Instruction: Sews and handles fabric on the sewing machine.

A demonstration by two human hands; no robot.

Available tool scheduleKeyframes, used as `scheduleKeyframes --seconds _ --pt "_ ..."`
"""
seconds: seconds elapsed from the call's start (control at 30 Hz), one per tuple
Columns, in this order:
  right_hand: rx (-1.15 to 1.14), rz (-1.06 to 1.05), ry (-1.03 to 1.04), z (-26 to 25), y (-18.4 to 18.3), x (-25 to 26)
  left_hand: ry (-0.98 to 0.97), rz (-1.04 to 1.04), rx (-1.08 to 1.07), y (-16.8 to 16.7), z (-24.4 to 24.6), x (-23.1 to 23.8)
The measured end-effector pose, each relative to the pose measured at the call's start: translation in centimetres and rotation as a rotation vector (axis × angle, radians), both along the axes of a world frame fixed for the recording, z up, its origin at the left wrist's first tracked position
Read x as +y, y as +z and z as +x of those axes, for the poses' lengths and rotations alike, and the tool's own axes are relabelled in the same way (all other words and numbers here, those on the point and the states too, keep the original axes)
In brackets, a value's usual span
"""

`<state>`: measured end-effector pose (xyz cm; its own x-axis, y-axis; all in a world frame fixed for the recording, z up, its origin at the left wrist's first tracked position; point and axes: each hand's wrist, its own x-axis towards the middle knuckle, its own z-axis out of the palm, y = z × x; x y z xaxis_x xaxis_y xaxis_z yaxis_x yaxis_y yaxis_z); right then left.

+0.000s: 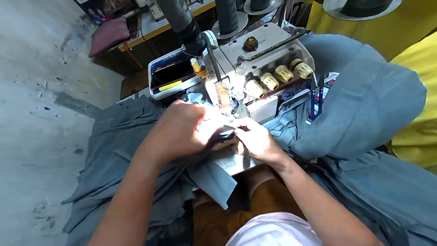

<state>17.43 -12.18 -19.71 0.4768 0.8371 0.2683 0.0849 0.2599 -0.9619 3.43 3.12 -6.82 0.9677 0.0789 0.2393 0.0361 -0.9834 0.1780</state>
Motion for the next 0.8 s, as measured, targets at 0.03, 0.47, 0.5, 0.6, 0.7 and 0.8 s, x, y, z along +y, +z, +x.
scheduleKeyframes --seconds 0.03,0.47,0.5,0.6,0.7,0.8 --pt "-0.046 0.066 0.012 0.1 -0.4 -0.3 -0.058 0.000 -0.028 0.0 -0.1 -1.1" --pt "-0.233 0.180 -0.152 -0.3 -1.7 -0.4 -0.032 0.056 0.103 -5.5 -0.2 0.1" --pt "-0.230 0.164 -0.162 -0.2 -1.8 -0.1 -0.012 0.041 0.105 -5.6 -0.2 0.2" --pt "-0.297 0.178 -0.224 -0.1 -2.0 0.3 0.069 0.037 0.109 -6.3 -0.6 0.4" --pt "-0.379 0.243 -0.352 -0.5 -2.8 -0.7 0.167 0.088 0.005 -8.3 -0.8 0.4" --pt "-0.510 0.171 -0.622 1.2 -3.4 -2.6 0.379 0.053 0.023 -7.7 -0.2 -2.5"
